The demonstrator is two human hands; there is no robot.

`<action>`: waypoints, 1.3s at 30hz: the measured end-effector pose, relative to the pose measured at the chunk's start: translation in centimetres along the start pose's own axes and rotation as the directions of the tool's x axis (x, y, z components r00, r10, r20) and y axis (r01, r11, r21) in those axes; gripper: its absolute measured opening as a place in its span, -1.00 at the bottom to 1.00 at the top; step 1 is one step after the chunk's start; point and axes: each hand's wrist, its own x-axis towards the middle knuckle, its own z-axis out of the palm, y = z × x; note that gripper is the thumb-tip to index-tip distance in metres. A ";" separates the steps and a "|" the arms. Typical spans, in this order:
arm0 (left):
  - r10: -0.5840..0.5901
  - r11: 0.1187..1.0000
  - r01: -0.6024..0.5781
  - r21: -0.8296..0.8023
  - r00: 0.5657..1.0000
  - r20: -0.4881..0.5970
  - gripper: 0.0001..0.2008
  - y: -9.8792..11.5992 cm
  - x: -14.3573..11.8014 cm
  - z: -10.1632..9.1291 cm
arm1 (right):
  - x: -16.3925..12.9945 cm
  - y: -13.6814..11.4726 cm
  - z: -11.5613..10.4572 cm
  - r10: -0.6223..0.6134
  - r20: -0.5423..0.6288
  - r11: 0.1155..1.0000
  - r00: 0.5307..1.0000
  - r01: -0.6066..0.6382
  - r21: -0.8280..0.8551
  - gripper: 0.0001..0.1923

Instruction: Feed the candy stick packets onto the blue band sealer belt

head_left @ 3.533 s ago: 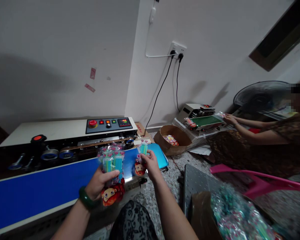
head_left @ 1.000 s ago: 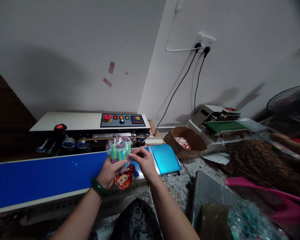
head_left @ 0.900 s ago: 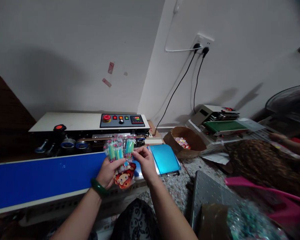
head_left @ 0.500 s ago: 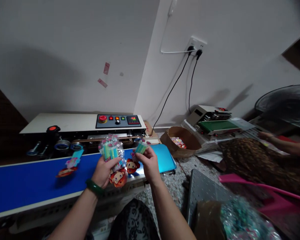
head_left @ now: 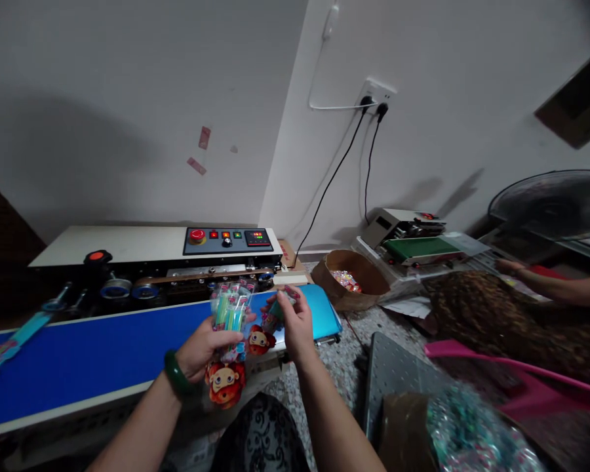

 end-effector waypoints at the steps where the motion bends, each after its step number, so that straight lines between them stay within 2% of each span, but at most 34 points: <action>1: 0.003 1.000 -0.003 0.004 1.000 -0.004 -0.58 -0.1 0.0 -0.1 | 0.0 -0.1 0.0 -0.011 -0.010 1.000 1.000 0.012 0.007 -0.74; 8: 0.032 0.999 -0.032 0.002 0.999 -0.024 -0.67 -1.3 0.6 0.5 | -0.1 -0.1 0.0 -0.038 -0.017 0.994 0.999 0.036 -0.099 -0.74; 10: 0.042 0.999 -0.043 -0.027 0.998 -0.046 -0.68 -1.7 0.8 0.8 | -0.8 0.6 0.3 0.015 -0.020 0.997 1.000 -0.016 -0.071 -0.76; 14: 0.074 0.993 -0.082 -0.086 0.993 -0.089 -0.67 -2.3 1.3 0.9 | -2.5 3.0 0.1 0.151 0.055 0.988 0.987 -0.153 0.024 -0.62; 16: 0.082 0.993 -0.092 -0.069 0.987 -0.137 -0.70 -2.3 1.6 0.7 | -2.4 4.0 -0.8 0.198 0.002 0.979 0.980 -0.198 0.042 -0.67; 18: 0.117 0.992 -0.126 -0.032 0.971 -0.211 -0.76 -2.1 1.7 0.3 | -1.4 4.5 -2.1 0.247 -0.069 0.969 0.967 -0.245 0.042 -0.69; 20: 0.160 0.985 -0.170 -0.011 0.947 -0.279 -0.79 -1.6 1.6 -0.1 | 0.5 4.5 -3.6 0.285 -0.085 0.958 0.955 -0.284 0.022 -0.68; 25: 0.174 0.979 -0.198 -0.040 0.927 -0.333 -0.72 -0.2 0.9 -0.4 | 4.9 3.9 -5.5 0.334 -0.112 0.930 0.936 -0.346 -0.123 -0.70; 32: 0.204 0.967 -0.244 -0.073 0.913 -0.353 -0.67 0.2 0.6 -0.7 | 7.1 4.7 -4.4 0.308 -0.062 0.925 0.949 -0.314 -0.214 -0.77; 36: 0.213 0.963 -0.256 -0.079 0.911 -0.354 -0.75 0.0 1.0 -0.8 | 6.7 4.2 -2.7 0.237 -0.075 0.940 0.969 -0.248 -0.235 -0.74; 37: 0.223 0.961 -0.265 -0.078 0.911 -0.348 -0.76 0.0 1.0 -0.8 | 6.1 3.8 -2.1 0.222 -0.050 0.948 0.974 -0.228 -0.223 -0.72; 39: 0.239 0.958 -0.277 -0.075 0.916 -0.322 -0.77 -0.1 1.0 -0.7 | 4.4 2.9 -0.9 0.219 0.098 0.967 0.971 -0.203 -0.156 -0.66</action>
